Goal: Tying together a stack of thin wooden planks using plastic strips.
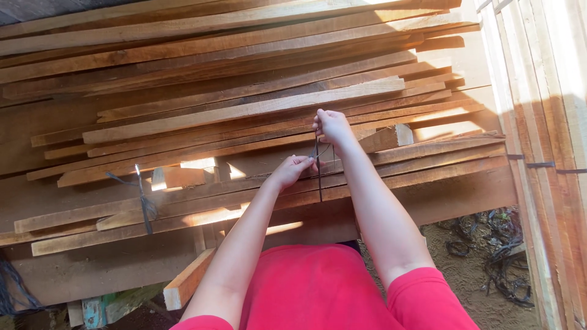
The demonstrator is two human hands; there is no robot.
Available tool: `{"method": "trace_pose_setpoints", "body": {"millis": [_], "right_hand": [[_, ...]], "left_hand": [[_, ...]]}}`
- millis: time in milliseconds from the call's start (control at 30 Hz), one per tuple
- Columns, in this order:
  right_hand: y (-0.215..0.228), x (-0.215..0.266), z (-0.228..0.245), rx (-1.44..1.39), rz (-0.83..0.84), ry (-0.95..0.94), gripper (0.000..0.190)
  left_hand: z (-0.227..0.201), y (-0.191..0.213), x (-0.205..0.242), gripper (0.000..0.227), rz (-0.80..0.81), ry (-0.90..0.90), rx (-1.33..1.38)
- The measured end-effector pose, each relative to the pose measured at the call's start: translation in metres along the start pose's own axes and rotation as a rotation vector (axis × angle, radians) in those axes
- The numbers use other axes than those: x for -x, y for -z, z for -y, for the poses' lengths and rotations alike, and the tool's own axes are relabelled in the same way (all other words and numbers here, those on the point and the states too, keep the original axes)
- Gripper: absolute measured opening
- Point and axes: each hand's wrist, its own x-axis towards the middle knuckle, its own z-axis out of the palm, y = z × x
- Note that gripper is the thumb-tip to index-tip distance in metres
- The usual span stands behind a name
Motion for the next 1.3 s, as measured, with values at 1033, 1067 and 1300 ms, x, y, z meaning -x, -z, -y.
{"method": "trace_pose_setpoints", "body": {"millis": [1033,1067,1300], "right_hand": [[0.022,0.187,-0.173,-0.358,-0.307,-0.050,0.024],[0.024,0.183,-0.183,-0.424,-0.293,-0.120,0.027],[0.004,0.167,-0.227,-0.649,-0.294,-0.265,0.036]], "left_hand": [[0.010,-0.004,0.002,0.037,-0.099,0.007,-0.094],[0.001,-0.002,0.006,0.037,-0.104,0.013,-0.117],[-0.011,-0.001,0.011,0.036,-0.109,-0.004,-0.139]]}}
